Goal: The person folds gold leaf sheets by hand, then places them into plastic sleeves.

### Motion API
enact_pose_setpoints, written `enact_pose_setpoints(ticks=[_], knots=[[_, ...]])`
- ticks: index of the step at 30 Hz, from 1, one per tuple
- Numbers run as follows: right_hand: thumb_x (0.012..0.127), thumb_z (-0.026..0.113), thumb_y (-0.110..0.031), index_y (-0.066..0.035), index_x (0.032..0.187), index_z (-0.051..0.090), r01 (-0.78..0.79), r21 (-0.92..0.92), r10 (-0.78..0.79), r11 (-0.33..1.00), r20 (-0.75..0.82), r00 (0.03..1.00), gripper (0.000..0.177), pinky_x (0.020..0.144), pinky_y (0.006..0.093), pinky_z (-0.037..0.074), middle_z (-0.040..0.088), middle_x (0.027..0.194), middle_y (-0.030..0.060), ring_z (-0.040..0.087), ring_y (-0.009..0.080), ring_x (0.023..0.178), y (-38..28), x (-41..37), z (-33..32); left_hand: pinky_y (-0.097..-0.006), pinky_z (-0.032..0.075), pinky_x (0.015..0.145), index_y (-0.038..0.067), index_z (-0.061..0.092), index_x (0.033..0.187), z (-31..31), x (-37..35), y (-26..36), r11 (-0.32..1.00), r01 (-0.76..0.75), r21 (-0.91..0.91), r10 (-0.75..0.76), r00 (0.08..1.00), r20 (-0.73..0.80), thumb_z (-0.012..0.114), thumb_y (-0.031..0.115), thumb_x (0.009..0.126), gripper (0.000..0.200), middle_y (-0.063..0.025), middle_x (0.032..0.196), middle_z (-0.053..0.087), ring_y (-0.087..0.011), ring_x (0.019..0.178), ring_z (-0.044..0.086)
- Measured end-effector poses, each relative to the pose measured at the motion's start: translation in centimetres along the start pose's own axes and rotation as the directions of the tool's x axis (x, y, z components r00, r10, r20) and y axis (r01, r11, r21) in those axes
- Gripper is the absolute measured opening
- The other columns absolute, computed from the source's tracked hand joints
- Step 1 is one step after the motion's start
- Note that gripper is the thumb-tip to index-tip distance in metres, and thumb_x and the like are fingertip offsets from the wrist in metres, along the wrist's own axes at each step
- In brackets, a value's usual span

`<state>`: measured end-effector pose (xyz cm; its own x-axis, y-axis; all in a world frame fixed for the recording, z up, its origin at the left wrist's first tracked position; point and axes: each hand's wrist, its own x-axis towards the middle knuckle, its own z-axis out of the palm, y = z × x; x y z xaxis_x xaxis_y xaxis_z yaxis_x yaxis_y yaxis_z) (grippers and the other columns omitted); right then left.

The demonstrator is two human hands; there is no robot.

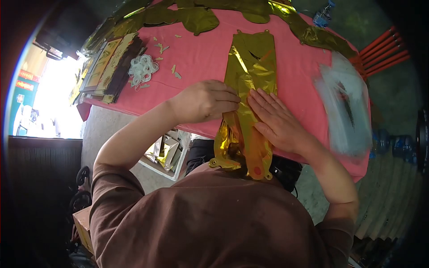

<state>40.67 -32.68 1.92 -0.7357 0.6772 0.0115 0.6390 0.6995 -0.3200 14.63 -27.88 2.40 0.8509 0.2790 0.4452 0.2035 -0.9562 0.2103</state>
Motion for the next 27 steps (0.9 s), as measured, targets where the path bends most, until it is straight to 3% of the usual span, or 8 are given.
enact_pose_setpoints(ticks=[5,8,18,20,22,23,25,27], knots=[[0.088,0.048,-0.006,-0.004,0.137,0.041,-0.001,0.288,0.042,0.958,-0.135,0.99,0.05,0.113,0.0429,0.021,0.038,0.143,0.0155,0.032,0.0309,0.135,2.2,-0.9,-1.4,-0.0378,0.052,0.081,0.002,0.066,0.097,0.2,-0.2,-0.1,1.0,-0.017,-0.006,0.017,1.0,-0.007,0.063,0.003,0.067,0.03,-0.0117,0.103,0.066,-0.0278,0.099,0.063],[0.082,0.051,0.003,-0.003,0.128,0.051,0.003,-0.008,-0.005,1.0,-0.226,0.974,0.047,0.106,0.0436,0.034,0.048,0.135,0.0146,0.045,0.0327,0.126,3.2,-1.9,-2.4,-0.0381,0.053,0.08,0.001,0.066,0.097,0.4,-0.3,0.0,0.994,0.051,-0.093,-0.055,0.998,-0.041,0.059,-0.004,0.066,0.032,-0.0133,0.102,0.066,-0.0286,0.098,0.063],[0.074,0.064,-0.002,-0.003,0.111,0.062,0.226,0.034,-0.204,0.974,-0.318,0.926,0.036,0.089,0.0396,0.047,0.059,0.118,0.013,0.057,0.0309,0.109,2.4,0.1,-1.3,-0.0346,0.053,0.079,0.001,0.066,0.098,-0.5,0.4,-0.1,0.848,0.377,-0.373,-0.386,0.921,0.054,0.057,-0.005,0.077,0.024,-0.0138,0.098,0.067,-0.0285,0.093,0.065],[0.078,0.065,-0.005,-0.003,0.106,0.064,0.156,0.252,-0.089,0.955,-0.256,0.963,0.028,0.082,0.0365,0.049,0.063,0.109,0.009,0.061,0.0231,0.097,3.4,0.4,-1.6,-0.0337,0.053,0.079,0.002,0.065,0.099,-0.7,0.8,-0.6,0.777,0.473,-0.416,-0.461,0.877,0.136,0.056,-0.004,0.08,0.021,-0.0137,0.098,0.067,-0.0281,0.093,0.065],[0.081,0.065,-0.007,-0.003,0.105,0.064,-0.076,0.537,0.181,0.84,-0.145,0.973,0.024,0.079,0.0332,0.048,0.065,0.103,0.0076,0.061,0.0185,0.093,3.7,0.7,-1.4,-0.0302,0.051,0.081,0.003,0.065,0.104,-0.8,1.4,-1.9,0.31,0.679,-0.665,-0.594,0.685,0.422,0.057,0.002,0.085,0.021,-0.0112,0.1,0.067,-0.0227,0.093,0.065],[0.083,0.064,-0.009,-0.003,0.103,0.064,-0.293,0.747,0.399,0.596,0.041,0.916,0.02,0.077,0.0298,0.048,0.067,0.098,0.0063,0.061,0.014,0.088,3.8,0.9,-1.5,-0.0302,0.051,0.081,0.003,0.065,0.104,-0.9,1.9,-2.8,0.313,0.677,-0.666,-0.594,0.687,0.418,0.057,0.002,0.085,0.021,-0.0112,0.1,0.067,-0.0227,0.093,0.065],[0.087,0.062,-0.013,0.0,0.1,0.065,-0.228,0.613,0.382,0.756,-0.131,0.915,0.018,0.072,0.0261,0.049,0.067,0.09,0.0051,0.06,0.0085,0.08,4.3,2.0,-2.0,-0.0252,0.05,0.072,0.004,0.064,0.091,-1.0,3.1,-4.8,0.312,0.794,-0.522,-0.688,0.568,0.452,0.064,0.013,0.084,0.011,-0.0032,0.08,0.063,-0.0124,0.076,0.061],[0.089,0.06,-0.015,0.001,0.096,0.064,-0.184,0.825,0.462,0.535,-0.104,0.881,0.017,0.064,0.024,0.05,0.067,0.083,0.0052,0.061,0.0081,0.072,5.6,2.8,-1.5,-0.0227,0.05,0.067,0.004,0.064,0.084,-1.4,3.8,-5.9,0.305,0.842,-0.445,-0.732,0.506,0.457,0.067,0.018,0.084,0.015,0.0008,0.07,0.061,-0.0072,0.067,0.059]])
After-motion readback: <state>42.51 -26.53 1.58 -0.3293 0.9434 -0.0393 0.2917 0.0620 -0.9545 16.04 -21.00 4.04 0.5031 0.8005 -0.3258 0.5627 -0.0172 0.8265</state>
